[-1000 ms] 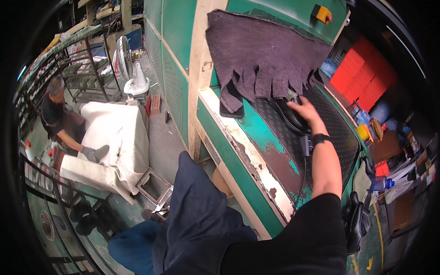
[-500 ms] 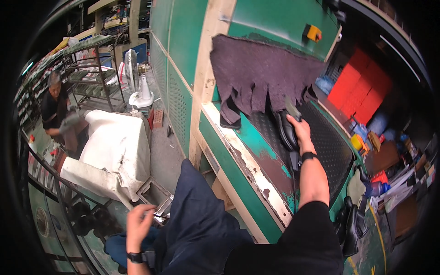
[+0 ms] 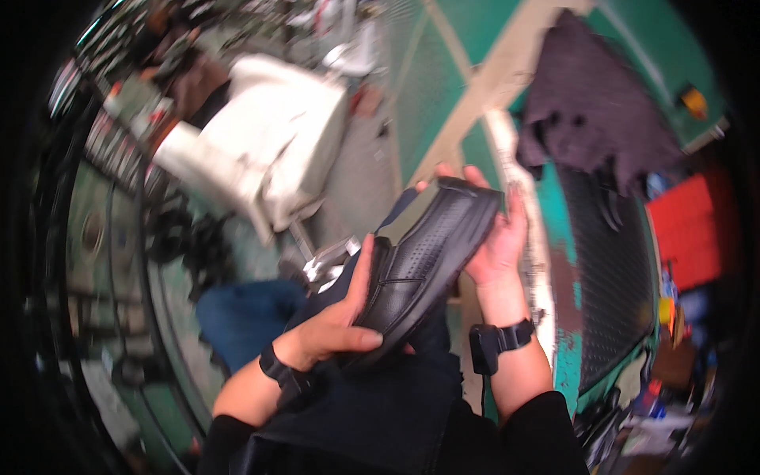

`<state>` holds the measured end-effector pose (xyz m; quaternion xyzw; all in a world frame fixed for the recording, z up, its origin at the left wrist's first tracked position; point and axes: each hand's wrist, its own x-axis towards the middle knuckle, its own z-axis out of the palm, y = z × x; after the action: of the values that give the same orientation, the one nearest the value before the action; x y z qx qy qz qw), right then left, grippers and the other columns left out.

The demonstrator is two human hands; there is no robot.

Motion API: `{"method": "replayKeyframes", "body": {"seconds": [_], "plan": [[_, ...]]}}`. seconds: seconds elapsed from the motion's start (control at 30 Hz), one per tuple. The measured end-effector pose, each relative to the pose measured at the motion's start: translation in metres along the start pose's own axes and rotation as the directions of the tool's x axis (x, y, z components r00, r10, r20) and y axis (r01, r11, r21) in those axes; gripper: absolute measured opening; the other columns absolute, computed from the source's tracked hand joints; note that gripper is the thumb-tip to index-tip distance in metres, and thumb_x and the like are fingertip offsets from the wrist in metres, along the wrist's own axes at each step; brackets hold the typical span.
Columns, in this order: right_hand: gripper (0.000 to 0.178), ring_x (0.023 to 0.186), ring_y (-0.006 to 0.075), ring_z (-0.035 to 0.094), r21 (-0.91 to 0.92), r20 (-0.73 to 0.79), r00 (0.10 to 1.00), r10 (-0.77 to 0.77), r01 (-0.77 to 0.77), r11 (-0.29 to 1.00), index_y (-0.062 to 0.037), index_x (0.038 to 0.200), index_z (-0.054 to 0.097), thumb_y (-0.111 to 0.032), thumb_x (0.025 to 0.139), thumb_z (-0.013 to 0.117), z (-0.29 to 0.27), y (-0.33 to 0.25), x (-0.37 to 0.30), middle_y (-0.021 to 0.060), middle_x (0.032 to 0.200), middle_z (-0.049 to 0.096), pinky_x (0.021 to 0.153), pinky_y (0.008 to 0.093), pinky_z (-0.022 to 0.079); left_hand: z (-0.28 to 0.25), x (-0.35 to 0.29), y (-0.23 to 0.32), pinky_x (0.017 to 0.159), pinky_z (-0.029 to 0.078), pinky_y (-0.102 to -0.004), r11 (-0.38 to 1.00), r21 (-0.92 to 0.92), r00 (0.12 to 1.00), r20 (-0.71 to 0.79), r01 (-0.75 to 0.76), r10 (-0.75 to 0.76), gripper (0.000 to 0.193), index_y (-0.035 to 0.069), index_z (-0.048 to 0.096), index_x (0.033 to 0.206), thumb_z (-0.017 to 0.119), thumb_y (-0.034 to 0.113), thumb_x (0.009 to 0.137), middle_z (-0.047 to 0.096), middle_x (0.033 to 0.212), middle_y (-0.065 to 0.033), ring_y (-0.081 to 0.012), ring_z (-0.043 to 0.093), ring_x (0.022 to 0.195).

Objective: Inspecting shoe components and placing them into an assembly machine in a factory.

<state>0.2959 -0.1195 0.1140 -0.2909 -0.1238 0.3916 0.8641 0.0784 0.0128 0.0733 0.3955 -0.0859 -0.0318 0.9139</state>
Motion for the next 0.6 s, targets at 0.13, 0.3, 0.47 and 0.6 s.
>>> {"method": "replayKeyframes", "body": {"seconds": [0.13,0.3,0.47,0.6], "plan": [[0.046,0.118,0.0382,0.060,0.070,-0.159,0.933,0.322,-0.315,0.947,-0.0027,0.116,0.064,-0.044,0.098,0.053,-0.059,0.111,0.019,0.0238,0.129,0.062,0.098,0.0524,0.051,-0.020,-0.062,-0.032,0.097,0.050,-0.0596,0.912,-0.405,0.913,-0.345,0.063,-0.216,0.103,0.037,-0.024,0.154,0.059,0.020,0.096,0.031,0.155,-0.0167,-0.0332,0.057,0.122],[0.029,0.103,0.0327,0.066,0.094,-0.327,0.787,0.523,-0.523,0.847,-0.0027,0.109,0.062,-0.029,0.097,0.057,-0.100,0.176,0.025,0.0166,0.113,0.068,0.092,0.0498,0.055,-0.057,-0.102,-0.069,0.093,0.044,-0.0739,0.696,-0.703,0.880,-0.413,-0.145,-0.235,0.070,0.032,0.016,0.159,0.049,0.033,0.097,0.044,0.147,-0.0189,-0.0382,0.057,0.122],[0.024,0.090,0.0296,0.069,0.076,-0.379,0.736,0.561,-0.580,0.811,-0.0021,0.102,0.064,-0.024,0.096,0.056,-0.121,0.208,0.049,0.0140,0.098,0.070,0.084,0.0454,0.058,-0.082,-0.099,-0.076,0.085,0.052,-0.0700,0.580,-0.788,0.850,-0.440,-0.209,-0.291,0.053,0.018,0.038,0.147,0.049,0.036,0.098,0.059,0.130,-0.0201,-0.0363,0.064,0.111],[0.028,0.092,0.0304,0.067,0.039,-0.405,0.730,0.550,-0.587,0.808,-0.0046,0.100,0.064,-0.030,0.095,0.054,-0.128,0.234,0.044,0.0136,0.100,0.069,0.085,0.0469,0.056,-0.081,-0.099,-0.060,0.087,0.050,-0.0708,0.665,-0.725,0.791,-0.509,-0.180,-0.341,0.052,0.010,0.046,0.142,0.051,0.036,0.098,0.059,0.129,-0.0206,-0.0393,0.063,0.111]]}}
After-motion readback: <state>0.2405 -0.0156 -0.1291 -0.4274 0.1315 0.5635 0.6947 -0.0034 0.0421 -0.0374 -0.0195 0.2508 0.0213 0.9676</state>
